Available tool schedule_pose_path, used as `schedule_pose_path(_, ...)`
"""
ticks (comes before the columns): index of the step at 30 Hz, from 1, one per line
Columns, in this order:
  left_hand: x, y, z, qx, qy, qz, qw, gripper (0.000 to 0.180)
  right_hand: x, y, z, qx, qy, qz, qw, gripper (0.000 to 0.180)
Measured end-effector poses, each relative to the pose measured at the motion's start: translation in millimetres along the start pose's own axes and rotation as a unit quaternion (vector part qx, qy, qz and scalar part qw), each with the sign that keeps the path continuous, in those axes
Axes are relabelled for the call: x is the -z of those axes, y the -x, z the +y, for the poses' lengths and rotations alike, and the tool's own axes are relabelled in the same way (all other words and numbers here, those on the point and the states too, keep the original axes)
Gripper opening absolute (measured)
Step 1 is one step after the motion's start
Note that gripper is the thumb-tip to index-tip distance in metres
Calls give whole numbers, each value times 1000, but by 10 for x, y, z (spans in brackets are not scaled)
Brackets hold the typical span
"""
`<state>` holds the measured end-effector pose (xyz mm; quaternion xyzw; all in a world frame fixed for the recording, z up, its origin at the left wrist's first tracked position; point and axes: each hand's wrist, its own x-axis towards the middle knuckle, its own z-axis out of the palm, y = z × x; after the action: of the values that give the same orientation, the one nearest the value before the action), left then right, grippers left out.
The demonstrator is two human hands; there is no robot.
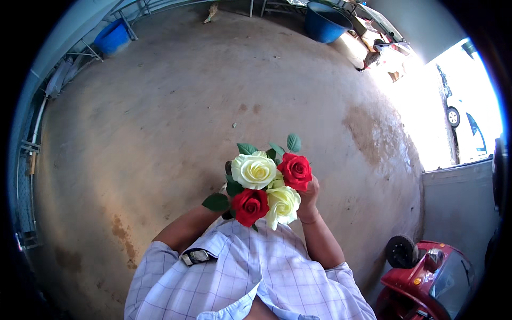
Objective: The person trims the stems of red and white roses using shears, then arranges them into a small bouquet. The person repeatedly adjusts the flowers' positions and rotates the bouquet to refine the arrangement.
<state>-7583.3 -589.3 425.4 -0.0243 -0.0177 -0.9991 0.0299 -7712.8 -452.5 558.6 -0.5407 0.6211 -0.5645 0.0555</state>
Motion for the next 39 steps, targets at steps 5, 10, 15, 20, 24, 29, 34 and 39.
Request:
schedule_pose_path(5, 113, -974, 1104, 49, 79, -46, 995, 29, -290, -1236, 697, -31, -70, 18, 997, 32)
schedule_pose_path(10, -50, -1802, 2112, 118, 189, -79, 972, 28, -382, -2415, 1101, -44, -64, -12, 997, 32)
schedule_pose_path(15, 59, -2567, 2933, 170, 346, -109, 916, 27, -445, -3304, 1835, -34, -95, -50, 994, 31)
schedule_pose_path(20, 270, -3457, 3746, 169, 366, -121, 907, 26, -481, -4202, 2830, -125, -249, -40, 960, 25)
schedule_pose_path(24, 270, -4288, 4452, 162, 347, -111, 917, 26, -402, -5109, 3574, -15, -174, -29, 984, 24)
schedule_pose_path(29, 203, -5246, 5165, 168, 350, -108, 915, 25, -211, -6085, 4150, -83, -338, -89, 933, 29)
schedule_pose_path(34, 263, -6064, 5909, 176, 355, -107, 912, 25, -182, -6938, 4771, -156, -391, -66, 905, 30)
schedule_pose_path(39, 526, -6853, 6778, 214, 379, -110, 894, 24, -357, -7781, 5602, -232, -444, -9, 866, 28)
